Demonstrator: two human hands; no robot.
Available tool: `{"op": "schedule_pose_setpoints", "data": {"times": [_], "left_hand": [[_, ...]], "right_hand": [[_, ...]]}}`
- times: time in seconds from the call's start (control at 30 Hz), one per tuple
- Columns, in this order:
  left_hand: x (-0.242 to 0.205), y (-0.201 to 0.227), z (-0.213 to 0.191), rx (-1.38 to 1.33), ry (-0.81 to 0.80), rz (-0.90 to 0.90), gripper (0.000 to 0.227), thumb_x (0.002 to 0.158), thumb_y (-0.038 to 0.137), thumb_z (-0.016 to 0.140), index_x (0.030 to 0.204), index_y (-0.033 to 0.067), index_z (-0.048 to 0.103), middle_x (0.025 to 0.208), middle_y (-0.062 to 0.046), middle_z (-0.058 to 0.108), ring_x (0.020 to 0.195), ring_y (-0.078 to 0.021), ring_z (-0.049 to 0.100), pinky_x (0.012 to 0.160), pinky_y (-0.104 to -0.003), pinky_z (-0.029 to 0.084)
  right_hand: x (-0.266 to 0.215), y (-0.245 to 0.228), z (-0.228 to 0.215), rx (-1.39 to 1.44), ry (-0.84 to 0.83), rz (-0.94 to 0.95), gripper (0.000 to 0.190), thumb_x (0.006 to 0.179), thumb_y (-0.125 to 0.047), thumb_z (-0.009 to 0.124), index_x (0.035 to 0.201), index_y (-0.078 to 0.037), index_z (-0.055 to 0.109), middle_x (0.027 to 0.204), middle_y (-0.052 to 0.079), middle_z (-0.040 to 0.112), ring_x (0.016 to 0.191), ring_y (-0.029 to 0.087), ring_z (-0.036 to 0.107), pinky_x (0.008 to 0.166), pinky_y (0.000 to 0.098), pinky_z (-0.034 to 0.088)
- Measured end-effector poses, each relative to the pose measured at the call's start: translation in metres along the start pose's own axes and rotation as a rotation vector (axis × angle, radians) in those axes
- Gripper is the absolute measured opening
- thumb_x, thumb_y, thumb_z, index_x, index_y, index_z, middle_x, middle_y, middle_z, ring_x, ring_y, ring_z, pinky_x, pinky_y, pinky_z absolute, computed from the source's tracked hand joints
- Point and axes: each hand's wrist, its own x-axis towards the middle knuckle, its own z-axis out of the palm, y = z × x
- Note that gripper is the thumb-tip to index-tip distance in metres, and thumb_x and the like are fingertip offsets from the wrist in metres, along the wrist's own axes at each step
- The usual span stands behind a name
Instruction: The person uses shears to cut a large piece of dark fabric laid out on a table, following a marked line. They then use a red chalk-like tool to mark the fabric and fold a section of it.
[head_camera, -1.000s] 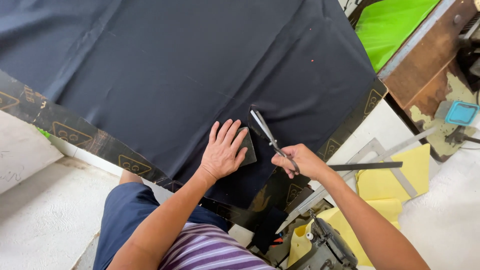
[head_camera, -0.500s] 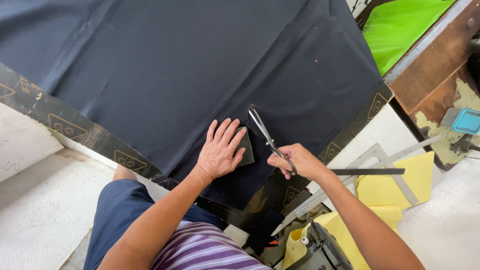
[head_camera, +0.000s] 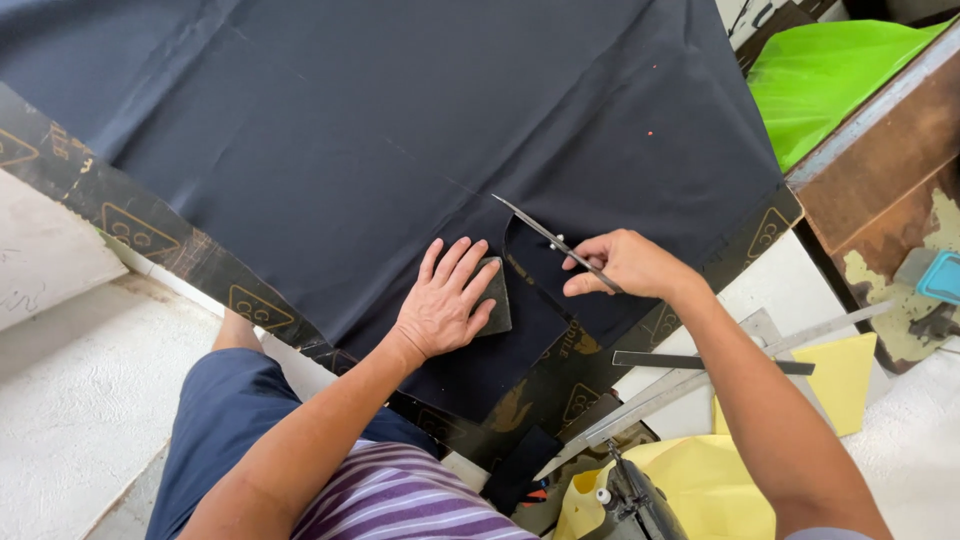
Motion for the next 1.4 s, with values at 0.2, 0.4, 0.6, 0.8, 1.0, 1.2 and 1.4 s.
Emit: {"op": "schedule_pose_setpoints", "data": {"times": [0.2, 0.4, 0.6, 0.8, 1.0, 1.2, 1.4], "left_hand": [[-0.002, -0.001, 0.002, 0.005, 0.006, 0.005, 0.058, 0.101, 0.044, 0.046, 0.153, 0.0174, 0.043, 0.157, -0.015, 0.039, 0.15, -0.0349, 0.032, 0.124, -0.06, 0.019], [-0.003, -0.002, 0.005, -0.003, 0.024, 0.0, 0.058, 0.102, 0.044, 0.044, 0.154, 0.0174, 0.042, 0.157, -0.015, 0.039, 0.15, -0.0349, 0.032, 0.124, -0.06, 0.019], [-0.003, -0.003, 0.005, -0.012, 0.023, 0.01, 0.058, 0.102, 0.043, 0.045, 0.154, 0.0165, 0.042, 0.157, -0.015, 0.039, 0.15, -0.0353, 0.033, 0.123, -0.06, 0.02], [-0.003, -0.003, 0.003, -0.025, 0.061, 0.011, 0.056, 0.102, 0.042, 0.045, 0.152, 0.0151, 0.045, 0.157, -0.016, 0.041, 0.149, -0.0357, 0.034, 0.123, -0.06, 0.021], [-0.004, -0.005, 0.005, -0.048, 0.077, 0.01, 0.057, 0.102, 0.041, 0.045, 0.153, 0.0154, 0.043, 0.156, -0.016, 0.042, 0.148, -0.0362, 0.036, 0.123, -0.061, 0.022], [-0.003, -0.006, 0.0, -0.061, 0.094, 0.01, 0.058, 0.101, 0.041, 0.046, 0.153, 0.0148, 0.044, 0.155, -0.016, 0.043, 0.147, -0.0364, 0.037, 0.123, -0.06, 0.023], [-0.003, -0.006, -0.001, -0.087, 0.087, 0.001, 0.057, 0.099, 0.039, 0.048, 0.151, 0.0142, 0.045, 0.154, -0.017, 0.043, 0.147, -0.0361, 0.037, 0.123, -0.06, 0.023]], "right_hand": [[0.005, -0.039, -0.015, -0.265, -0.049, 0.061, 0.059, 0.065, -0.053, 0.09, 0.109, -0.015, 0.079, 0.06, 0.0, 0.058, 0.066, 0.019, 0.066, 0.069, 0.0337, 0.051], [0.008, -0.035, -0.021, -0.26, -0.063, 0.089, 0.05, 0.064, -0.048, 0.093, 0.102, -0.017, 0.081, 0.054, -0.001, 0.057, 0.062, 0.02, 0.066, 0.067, 0.033, 0.05], [-0.003, -0.041, -0.021, -0.269, -0.042, 0.131, 0.042, 0.066, -0.044, 0.093, 0.089, -0.013, 0.078, 0.049, 0.0, 0.055, 0.056, 0.018, 0.068, 0.064, 0.0306, 0.051], [0.009, -0.087, -0.01, -0.366, -0.078, 0.122, 0.058, 0.064, -0.056, 0.089, 0.109, -0.02, 0.079, 0.062, 0.001, 0.057, 0.076, 0.021, 0.07, 0.077, 0.0362, 0.055], [0.017, -0.077, -0.003, -0.313, -0.053, 0.134, 0.05, 0.067, -0.054, 0.09, 0.101, -0.019, 0.079, 0.056, 0.001, 0.057, 0.069, 0.019, 0.07, 0.074, 0.0319, 0.055], [0.018, -0.09, -0.002, -0.3, -0.053, 0.137, 0.046, 0.067, -0.046, 0.093, 0.098, -0.015, 0.079, 0.051, 0.001, 0.06, 0.06, 0.016, 0.069, 0.069, 0.0284, 0.054], [0.028, -0.138, 0.001, -0.33, -0.067, 0.089, 0.056, 0.065, -0.055, 0.09, 0.104, -0.017, 0.079, 0.056, 0.002, 0.057, 0.068, 0.022, 0.071, 0.074, 0.0344, 0.054]]}}
